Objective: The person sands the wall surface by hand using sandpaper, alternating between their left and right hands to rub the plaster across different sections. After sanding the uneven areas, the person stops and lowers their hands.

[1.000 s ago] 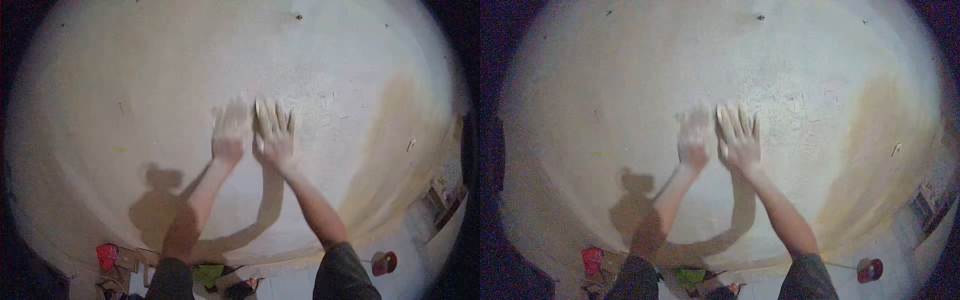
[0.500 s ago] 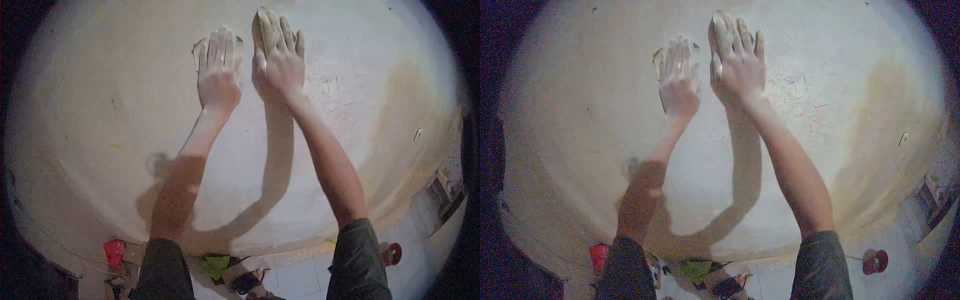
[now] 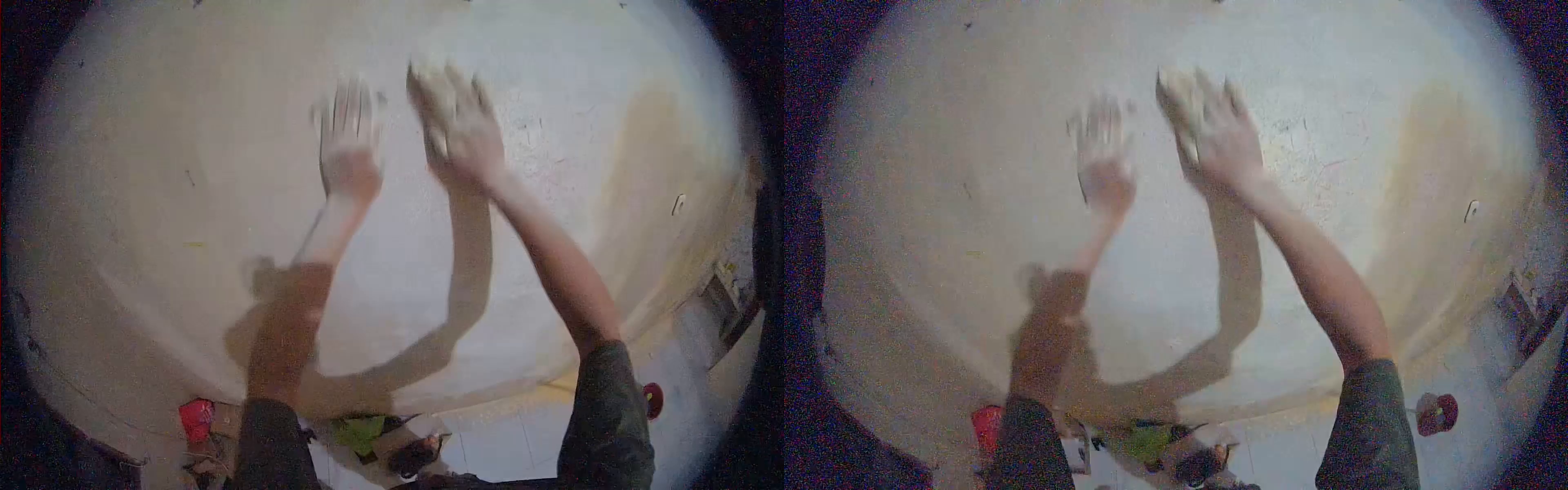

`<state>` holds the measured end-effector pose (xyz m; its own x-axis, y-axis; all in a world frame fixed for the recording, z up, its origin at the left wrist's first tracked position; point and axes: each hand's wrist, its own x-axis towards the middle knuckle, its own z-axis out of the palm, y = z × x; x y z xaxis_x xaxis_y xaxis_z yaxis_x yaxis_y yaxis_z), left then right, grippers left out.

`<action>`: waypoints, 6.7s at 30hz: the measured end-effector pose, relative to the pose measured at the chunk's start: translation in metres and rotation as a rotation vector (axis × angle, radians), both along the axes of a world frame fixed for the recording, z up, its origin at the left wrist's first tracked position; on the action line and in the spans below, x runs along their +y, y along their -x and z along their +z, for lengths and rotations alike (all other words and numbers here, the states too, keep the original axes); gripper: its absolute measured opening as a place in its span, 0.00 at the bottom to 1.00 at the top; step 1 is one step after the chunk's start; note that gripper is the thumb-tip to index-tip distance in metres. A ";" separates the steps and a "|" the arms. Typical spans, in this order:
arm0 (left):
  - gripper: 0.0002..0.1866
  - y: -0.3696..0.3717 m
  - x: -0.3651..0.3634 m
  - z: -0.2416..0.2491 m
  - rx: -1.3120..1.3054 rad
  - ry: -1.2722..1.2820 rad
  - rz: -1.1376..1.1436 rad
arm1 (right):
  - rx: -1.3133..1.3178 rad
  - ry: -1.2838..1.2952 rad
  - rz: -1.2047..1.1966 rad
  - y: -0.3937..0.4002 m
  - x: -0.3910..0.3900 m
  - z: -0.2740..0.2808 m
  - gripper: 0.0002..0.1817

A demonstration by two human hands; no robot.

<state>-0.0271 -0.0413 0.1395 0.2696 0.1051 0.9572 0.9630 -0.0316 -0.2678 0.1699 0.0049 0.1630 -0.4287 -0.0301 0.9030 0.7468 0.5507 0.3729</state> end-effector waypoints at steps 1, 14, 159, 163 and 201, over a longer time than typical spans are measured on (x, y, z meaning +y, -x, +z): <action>0.34 -0.006 0.003 0.029 0.045 -0.056 -0.007 | 0.079 -0.035 0.017 0.010 0.004 0.030 0.38; 0.28 -0.010 -0.011 -0.193 -0.096 0.323 -0.198 | -0.135 0.277 -0.055 -0.003 -0.018 -0.217 0.35; 0.34 0.010 0.027 0.044 0.008 -0.003 -0.193 | 0.063 0.243 -0.037 0.028 -0.001 -0.042 0.41; 0.33 0.007 0.028 0.097 -0.071 -0.067 -0.175 | 0.074 0.290 -0.077 0.030 -0.009 -0.039 0.41; 0.32 0.029 0.044 0.122 -0.180 -0.159 -0.318 | 0.121 0.193 -0.104 0.033 0.005 -0.044 0.30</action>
<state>-0.0566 0.0027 0.2619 0.0917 -0.1101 0.9897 0.9437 -0.3077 -0.1217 0.1366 0.0095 0.1186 -0.3084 0.1867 0.9327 0.8362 0.5206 0.1723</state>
